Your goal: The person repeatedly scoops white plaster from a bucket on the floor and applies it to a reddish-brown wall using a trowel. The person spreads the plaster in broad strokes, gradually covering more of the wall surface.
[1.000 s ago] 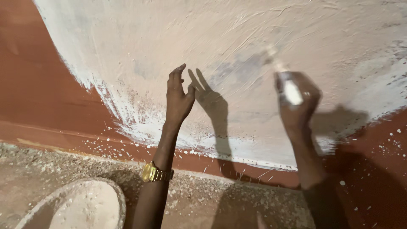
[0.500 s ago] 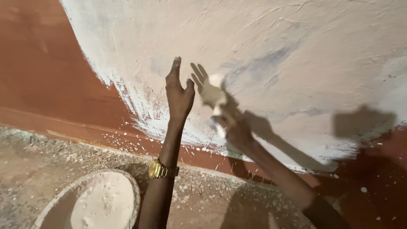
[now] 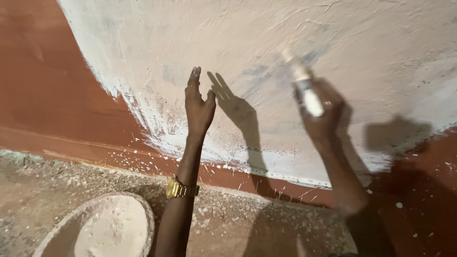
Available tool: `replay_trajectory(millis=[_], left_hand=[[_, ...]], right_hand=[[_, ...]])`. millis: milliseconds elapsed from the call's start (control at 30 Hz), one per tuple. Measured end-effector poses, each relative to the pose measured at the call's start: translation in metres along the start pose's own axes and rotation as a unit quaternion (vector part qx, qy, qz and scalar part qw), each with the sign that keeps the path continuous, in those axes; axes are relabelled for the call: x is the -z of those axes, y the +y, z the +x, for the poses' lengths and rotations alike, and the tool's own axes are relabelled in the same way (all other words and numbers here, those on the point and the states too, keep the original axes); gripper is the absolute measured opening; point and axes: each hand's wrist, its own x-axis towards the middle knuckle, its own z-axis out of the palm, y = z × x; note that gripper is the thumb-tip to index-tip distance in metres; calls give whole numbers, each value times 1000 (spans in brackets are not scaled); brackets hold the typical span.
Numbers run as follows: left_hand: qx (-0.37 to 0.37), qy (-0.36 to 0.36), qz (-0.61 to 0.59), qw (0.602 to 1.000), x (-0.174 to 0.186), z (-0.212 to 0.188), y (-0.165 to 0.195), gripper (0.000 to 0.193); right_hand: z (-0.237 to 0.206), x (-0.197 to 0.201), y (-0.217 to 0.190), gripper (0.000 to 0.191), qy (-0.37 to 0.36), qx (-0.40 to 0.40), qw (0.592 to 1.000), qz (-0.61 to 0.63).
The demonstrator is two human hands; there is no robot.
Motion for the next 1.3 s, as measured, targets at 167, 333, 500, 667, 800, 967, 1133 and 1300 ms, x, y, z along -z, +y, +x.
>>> replay_trajectory(millis=[167,333,500,667,800,967,1133,1300], left_hand=[[-6,5,-3,1000,2,3,-5,68],[5,5,10,1000,2,2,-6,67],[3,2,13,1000,3,5,0,66],[21,-3,-30,999,-2,1,7,66],[-7,9,-18,1000,-5,0,3,66],[-1,11,8,1000,-11,1,-6,62],[6,8,15,1000,-18,-1,-15,62],[-11,1,27,1000,-11,-4,-11,64]], right_hand=[[1,23,3,20,94,35,991,-94],[-50,-53,-2,20,-147,-109,983,15],[-128,-101,-39,34,-401,-44,910,98],[-101,-77,-32,35,-516,-140,834,133],[-33,-17,1,17,-351,-53,934,41],[9,35,20,18,-89,19,995,-27],[-10,22,25,19,0,41,997,-71],[-63,-46,21,17,-134,144,980,-17]])
